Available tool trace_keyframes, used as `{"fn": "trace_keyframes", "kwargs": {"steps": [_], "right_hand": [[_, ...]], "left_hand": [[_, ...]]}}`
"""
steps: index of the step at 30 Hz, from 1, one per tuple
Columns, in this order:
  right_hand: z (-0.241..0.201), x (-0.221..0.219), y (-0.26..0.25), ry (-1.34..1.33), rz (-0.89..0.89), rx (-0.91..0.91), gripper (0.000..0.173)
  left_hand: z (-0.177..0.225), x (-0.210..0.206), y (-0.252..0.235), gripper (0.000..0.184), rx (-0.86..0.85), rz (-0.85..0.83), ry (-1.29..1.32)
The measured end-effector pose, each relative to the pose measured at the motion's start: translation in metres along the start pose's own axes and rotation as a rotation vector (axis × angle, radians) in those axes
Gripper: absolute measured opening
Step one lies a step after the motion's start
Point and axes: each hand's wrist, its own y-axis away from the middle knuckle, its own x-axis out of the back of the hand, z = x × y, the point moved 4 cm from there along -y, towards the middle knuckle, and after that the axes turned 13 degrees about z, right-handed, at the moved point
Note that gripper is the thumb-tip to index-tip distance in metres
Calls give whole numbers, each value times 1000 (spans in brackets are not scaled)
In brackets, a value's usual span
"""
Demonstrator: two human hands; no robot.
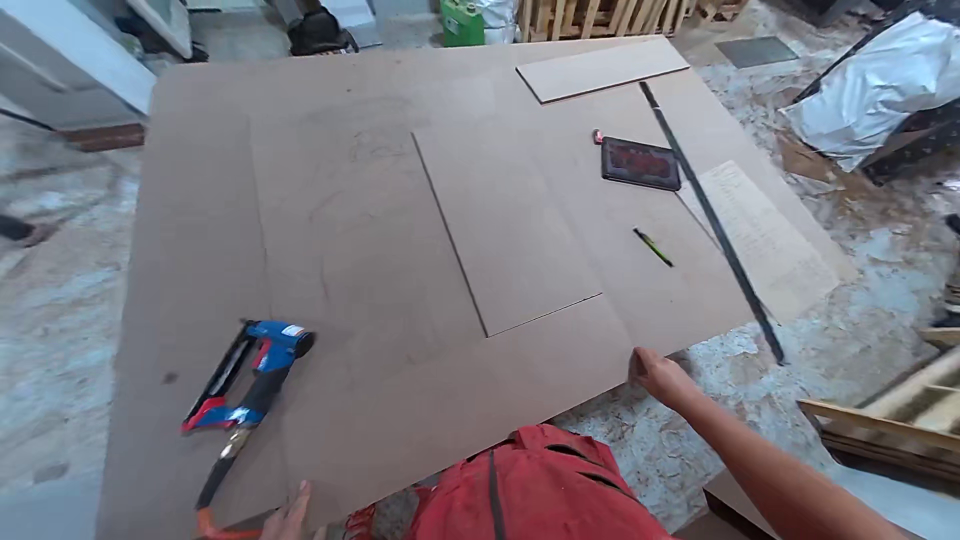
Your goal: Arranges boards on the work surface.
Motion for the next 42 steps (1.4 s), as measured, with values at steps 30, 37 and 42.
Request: {"fn": "trace_keyframes", "kwargs": {"steps": [30, 37, 42], "right_hand": [[15, -16, -27, -59, -99, 114, 72], [16, -12, -32, -49, -100, 122, 70], [-11, 7, -20, 23, -132, 90, 67]], "left_hand": [[-10, 13, 6, 72, 24, -199, -86], [-14, 12, 1, 69, -19, -187, -56], [-17, 18, 9, 68, -22, -101, -2]]}}
